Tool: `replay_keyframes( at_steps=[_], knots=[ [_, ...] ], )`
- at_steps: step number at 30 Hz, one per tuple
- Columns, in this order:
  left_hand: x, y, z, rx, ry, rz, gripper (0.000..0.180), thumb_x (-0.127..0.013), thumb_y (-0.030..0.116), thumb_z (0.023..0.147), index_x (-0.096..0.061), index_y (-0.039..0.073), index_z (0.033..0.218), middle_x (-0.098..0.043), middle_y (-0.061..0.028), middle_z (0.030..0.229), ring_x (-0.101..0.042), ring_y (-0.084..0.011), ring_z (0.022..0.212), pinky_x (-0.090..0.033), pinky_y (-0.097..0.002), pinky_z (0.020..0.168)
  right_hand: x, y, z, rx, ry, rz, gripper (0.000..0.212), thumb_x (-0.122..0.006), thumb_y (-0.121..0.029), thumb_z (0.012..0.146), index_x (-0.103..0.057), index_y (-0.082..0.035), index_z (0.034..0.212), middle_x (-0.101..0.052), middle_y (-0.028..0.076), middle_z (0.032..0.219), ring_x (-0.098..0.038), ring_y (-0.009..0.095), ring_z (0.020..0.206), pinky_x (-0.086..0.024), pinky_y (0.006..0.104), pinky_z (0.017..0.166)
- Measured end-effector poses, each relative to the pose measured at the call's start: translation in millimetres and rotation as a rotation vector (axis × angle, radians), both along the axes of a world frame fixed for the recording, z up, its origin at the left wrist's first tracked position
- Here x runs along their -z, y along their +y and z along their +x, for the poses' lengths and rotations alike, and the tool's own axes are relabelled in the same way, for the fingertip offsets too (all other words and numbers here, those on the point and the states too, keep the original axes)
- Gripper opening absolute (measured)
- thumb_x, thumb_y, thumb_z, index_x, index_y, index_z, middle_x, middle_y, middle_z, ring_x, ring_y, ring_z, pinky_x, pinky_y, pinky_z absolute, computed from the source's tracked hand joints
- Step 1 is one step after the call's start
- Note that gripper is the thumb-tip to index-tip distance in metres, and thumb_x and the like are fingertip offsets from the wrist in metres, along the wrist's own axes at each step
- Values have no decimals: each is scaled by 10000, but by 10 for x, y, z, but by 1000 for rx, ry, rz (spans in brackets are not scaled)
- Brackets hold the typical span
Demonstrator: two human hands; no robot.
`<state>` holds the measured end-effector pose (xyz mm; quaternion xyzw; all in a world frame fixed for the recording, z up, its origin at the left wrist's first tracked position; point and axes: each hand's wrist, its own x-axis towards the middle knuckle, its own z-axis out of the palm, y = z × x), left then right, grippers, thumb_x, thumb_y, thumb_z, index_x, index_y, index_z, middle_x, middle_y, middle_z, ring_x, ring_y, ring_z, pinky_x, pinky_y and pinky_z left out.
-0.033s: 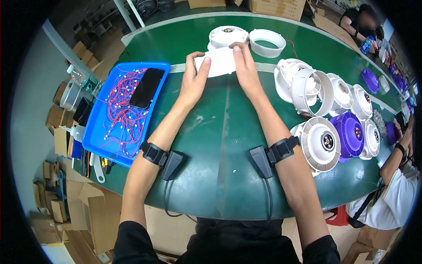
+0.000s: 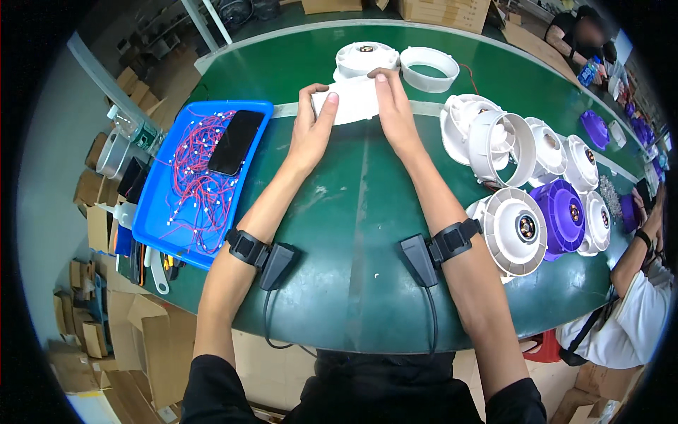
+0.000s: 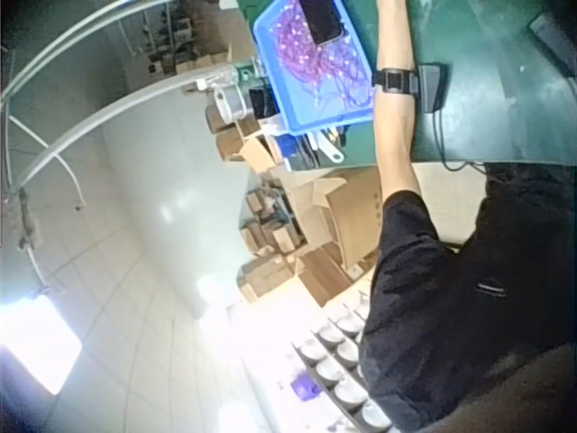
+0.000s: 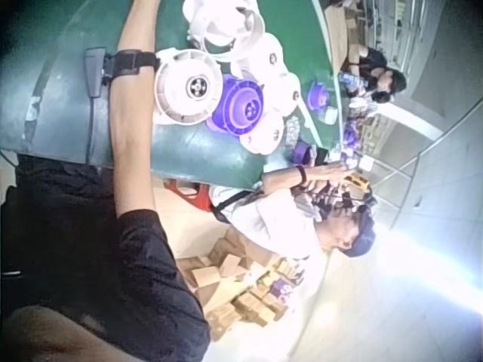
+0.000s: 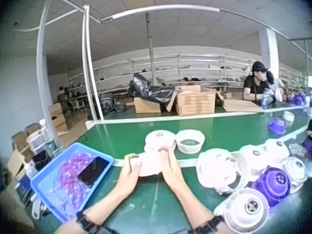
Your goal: The person assembles white and purple plastic circular components on a green workbench. They pick up white plastic rings and bases, insert small red and blue wires into the center of the bases, and fit the rings onto the bases. The person also handles purple plastic components, attaching wires and assembling them with white parts.
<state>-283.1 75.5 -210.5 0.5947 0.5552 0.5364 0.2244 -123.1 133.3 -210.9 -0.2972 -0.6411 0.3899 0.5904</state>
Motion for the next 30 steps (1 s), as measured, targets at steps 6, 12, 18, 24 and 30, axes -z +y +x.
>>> replay_keyframes(
  at_steps=[6,12,18,24,30],
  knots=[
    [36,19,-9,-11,-27,45,527,-509,479,1011,-446,38,1293,-615,-189,1082,-587,-247,1017,-449,-373,923,-18,-7,21,-97,6,-65,410,-445,-349,1054,-499,-32,1308,-526,142,1278,-479,221,1216,-339,328,1066],
    [22,8,-61,-92,2,145,504,-560,436,995,-488,28,1281,-626,-179,1142,-594,-247,1054,-452,-371,941,-58,-92,19,-205,-80,-24,636,-583,-412,976,-385,-36,1449,-400,216,1453,-364,298,1377,-251,359,1152],
    [28,12,-87,-37,-154,150,530,-603,379,979,-469,18,1343,-556,-199,1288,-542,-248,1185,-422,-346,1009,-58,-68,26,-189,-164,-17,581,-530,-428,1003,-426,-34,1416,-454,183,1416,-414,269,1324,-308,347,1110],
    [-23,-49,-89,193,-443,55,647,-573,406,984,-346,40,1467,-435,-177,1416,-431,-286,1349,-363,-474,1136,-20,18,22,-285,260,-459,634,-367,-581,1021,-500,-63,1361,-593,130,1257,-621,232,1108,-570,383,836],
    [-16,-81,-59,392,-496,-29,828,-711,356,908,-261,15,1513,-462,-202,1398,-451,-269,1319,-335,-388,1132,-60,-49,102,-166,118,-145,523,-391,-471,1033,-553,-60,1312,-586,80,1078,-584,141,905,-475,249,666]
  ],
)
